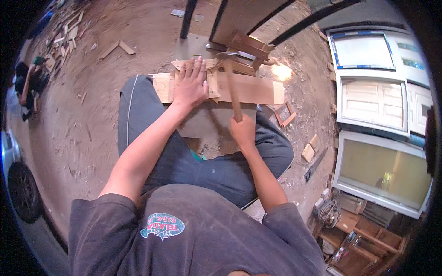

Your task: The person builds a wooden frame by hammering small wooden pieces together.

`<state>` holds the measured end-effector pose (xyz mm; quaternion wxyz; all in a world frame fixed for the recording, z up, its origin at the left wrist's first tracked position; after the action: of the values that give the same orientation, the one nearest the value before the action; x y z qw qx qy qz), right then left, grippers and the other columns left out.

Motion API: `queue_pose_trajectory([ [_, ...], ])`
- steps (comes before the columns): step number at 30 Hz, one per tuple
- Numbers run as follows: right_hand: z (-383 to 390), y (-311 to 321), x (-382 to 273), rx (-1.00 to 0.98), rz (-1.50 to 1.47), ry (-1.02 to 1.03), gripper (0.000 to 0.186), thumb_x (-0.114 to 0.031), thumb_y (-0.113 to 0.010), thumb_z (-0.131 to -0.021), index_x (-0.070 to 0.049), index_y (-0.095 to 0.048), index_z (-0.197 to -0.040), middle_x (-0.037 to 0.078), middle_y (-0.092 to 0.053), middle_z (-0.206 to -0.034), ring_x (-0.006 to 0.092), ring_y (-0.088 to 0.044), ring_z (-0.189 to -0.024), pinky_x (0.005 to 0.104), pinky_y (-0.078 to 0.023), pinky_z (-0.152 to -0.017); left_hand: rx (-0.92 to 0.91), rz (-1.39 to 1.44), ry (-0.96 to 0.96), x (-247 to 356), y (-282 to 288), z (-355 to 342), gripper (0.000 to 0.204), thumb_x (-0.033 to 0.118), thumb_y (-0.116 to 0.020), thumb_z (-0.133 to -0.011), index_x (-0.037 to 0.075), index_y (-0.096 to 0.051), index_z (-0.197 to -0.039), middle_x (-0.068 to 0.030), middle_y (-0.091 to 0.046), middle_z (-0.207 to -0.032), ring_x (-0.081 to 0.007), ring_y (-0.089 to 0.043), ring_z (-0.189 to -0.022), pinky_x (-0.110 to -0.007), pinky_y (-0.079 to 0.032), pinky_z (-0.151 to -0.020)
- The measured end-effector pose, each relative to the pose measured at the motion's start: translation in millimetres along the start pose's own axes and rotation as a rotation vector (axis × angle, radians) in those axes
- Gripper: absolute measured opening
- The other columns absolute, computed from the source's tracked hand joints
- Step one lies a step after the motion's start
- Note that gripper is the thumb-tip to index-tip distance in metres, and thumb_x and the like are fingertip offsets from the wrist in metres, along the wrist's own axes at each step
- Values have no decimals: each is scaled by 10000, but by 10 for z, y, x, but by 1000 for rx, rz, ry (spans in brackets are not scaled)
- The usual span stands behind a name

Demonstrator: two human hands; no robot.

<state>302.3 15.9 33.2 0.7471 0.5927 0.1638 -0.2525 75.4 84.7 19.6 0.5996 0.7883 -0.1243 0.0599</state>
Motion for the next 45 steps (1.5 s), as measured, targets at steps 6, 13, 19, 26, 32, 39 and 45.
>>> queue_pose_trajectory([
  [6, 64, 95, 1, 113, -27, 56, 250, -240, -697, -907, -13, -723, -1007, 276, -682, -824, 455, -705, -806, 511, -529, -693, -36, 7, 27, -10, 28, 6, 737, 333, -465, -955, 0, -352, -1603, -147, -293, -1704, -319, -212, -1596, -494, -118, -1311],
  [13, 101, 132, -70, 130, -109, 32, 274, -256, -709, -903, 4, -731, -988, 284, -680, -812, 460, -701, -761, 507, -520, -663, -56, -12, 24, 1, 3, -8, 733, 316, -475, -967, 17, -322, -1619, -128, -280, -1712, -311, -209, -1598, -492, -120, -1309],
  [19, 119, 170, 56, 12, -13, 35, 334, -306, -728, -915, 24, -729, -966, 272, -674, -767, 441, -703, -743, 500, -517, -666, -39, 1, 27, 2, 8, -12, 753, 330, -506, -942, 33, -344, -1615, -102, -291, -1713, -296, -204, -1601, -483, -114, -1313],
  [26, -364, 1052, -32, 174, 224, 293, 301, -338, -754, -897, -39, -723, -918, 244, -691, -781, 439, -708, -766, 493, -540, -671, -76, -23, 50, -1, 88, -1, 775, 342, -514, -936, 77, -320, -1638, -75, -275, -1722, -290, -207, -1599, -488, -112, -1315],
  [32, -1079, 1218, 46, 181, 466, 520, 215, -224, -742, -834, -34, -644, -816, 224, -672, -773, 437, -682, -738, 522, -530, -652, -24, 20, 33, 7, 83, 2, 753, 313, -518, -932, 33, -354, -1612, -116, -309, -1702, -296, -210, -1598, -488, -134, -1310],
  [39, -1598, 1023, 99, 129, 491, 868, 185, -95, -729, -692, -63, -562, -764, 180, -634, -744, 391, -669, -703, 468, -528, -612, -83, 18, 45, -8, 13, -13, 767, 312, -532, -906, 66, -370, -1615, -88, -295, -1714, -289, -220, -1597, -487, -124, -1308],
  [45, -1851, 915, 116, 175, 570, 858, 148, -72, -700, -731, -81, -555, -761, 134, -614, -697, 354, -664, -653, 445, -536, -582, -133, 6, 53, 26, 55, -43, 756, 317, -522, -921, 67, -363, -1616, -87, -305, -1708, -286, -215, -1598, -481, -99, -1311],
])
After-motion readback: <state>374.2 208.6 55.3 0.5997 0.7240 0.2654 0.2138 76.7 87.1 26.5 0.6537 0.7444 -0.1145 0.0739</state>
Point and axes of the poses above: each hand's wrist, its own z-axis away from the middle knuckle, its own y-axis out of the back of the hand, x = y × z, the point moved 9 cm from there along -z, towards the middle knuckle
